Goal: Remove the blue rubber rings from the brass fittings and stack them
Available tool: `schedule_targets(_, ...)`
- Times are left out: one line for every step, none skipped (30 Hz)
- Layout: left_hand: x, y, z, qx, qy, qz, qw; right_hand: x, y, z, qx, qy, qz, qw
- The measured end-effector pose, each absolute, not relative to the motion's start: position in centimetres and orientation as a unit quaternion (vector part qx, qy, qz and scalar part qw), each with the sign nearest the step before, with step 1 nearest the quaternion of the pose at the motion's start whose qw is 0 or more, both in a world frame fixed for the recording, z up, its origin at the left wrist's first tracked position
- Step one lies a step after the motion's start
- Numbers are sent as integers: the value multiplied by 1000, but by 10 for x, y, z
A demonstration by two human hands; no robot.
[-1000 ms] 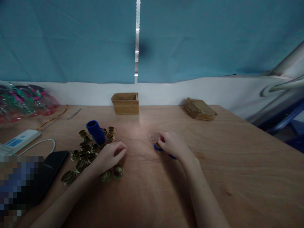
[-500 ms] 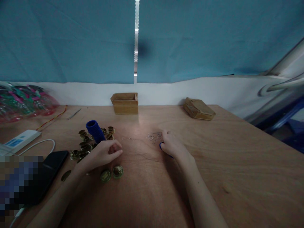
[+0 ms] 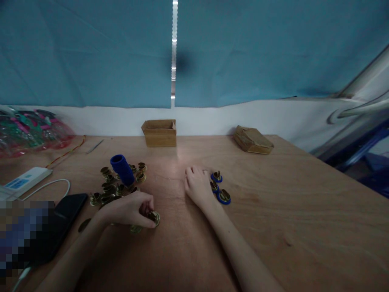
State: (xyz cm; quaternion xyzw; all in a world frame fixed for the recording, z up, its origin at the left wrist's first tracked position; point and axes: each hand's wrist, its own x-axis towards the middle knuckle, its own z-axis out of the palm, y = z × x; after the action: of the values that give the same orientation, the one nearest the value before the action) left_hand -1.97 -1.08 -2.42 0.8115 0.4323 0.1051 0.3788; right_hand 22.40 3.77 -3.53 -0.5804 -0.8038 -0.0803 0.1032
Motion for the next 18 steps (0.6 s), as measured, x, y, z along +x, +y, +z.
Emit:
schedule_targets(-18, -11, -22, 811, 433, 112, 377, 215, 36, -41, -563, -815, -61, 124)
schedule_targets(-17, -10, -20, 811, 433, 121, 375, 206, 34, -47, -551, -821, -42, 144)
schedule_targets(-16, -10, -18, 811, 433, 133, 370, 198, 33, -53, -540, -825, -26, 166)
schedule_targets(-15, -9, -17, 811, 434, 147, 365, 191, 31, -59, -524, -831, -14, 184)
schedule_targets(-14, -7, -15, 809, 436, 165, 359, 185, 30, -64, -502, -842, -5, 195)
schedule_targets(-13, -6, -14, 804, 441, 186, 353, 180, 30, -68, -482, -853, 1, 202)
schedule_targets(-13, -4, -13, 797, 448, 210, 348, 177, 30, -71, -469, -859, 4, 207)
schedule_targets(-13, -3, -13, 788, 456, 233, 343, 176, 30, -74, -461, -862, 7, 209)
schedule_targets(-13, -1, -14, 776, 464, 255, 342, 175, 31, -76, -460, -863, 9, 210)
schedule_targets(-13, 1, -16, 763, 471, 276, 345, 176, 32, -77, -464, -860, 10, 211)
schedule_targets(-13, 4, -20, 748, 477, 297, 353, 177, 33, -78, -469, -857, 12, 212)
schedule_targets(-14, 7, -24, 728, 482, 320, 368, 178, 34, -79, -472, -855, 13, 214)
schedule_targets(-14, 10, -28, 705, 484, 343, 388, 179, 35, -79, -472, -854, 15, 219)
schedule_targets(-14, 13, -33, 678, 485, 367, 412, 180, 36, -79, -469, -854, 18, 226)
schedule_targets(-13, 16, -38, 649, 488, 389, 435, 180, 36, -79, -465, -854, 21, 233)
schedule_targets(-12, 18, -41, 620, 492, 406, 456, 181, 37, -78, -461, -854, 27, 239)
schedule_targets(-11, 21, -44, 593, 496, 419, 476, 181, 37, -78, -460, -853, 33, 244)
schedule_targets(-10, 22, -45, 568, 499, 429, 494, 181, 37, -78, -461, -851, 39, 247)
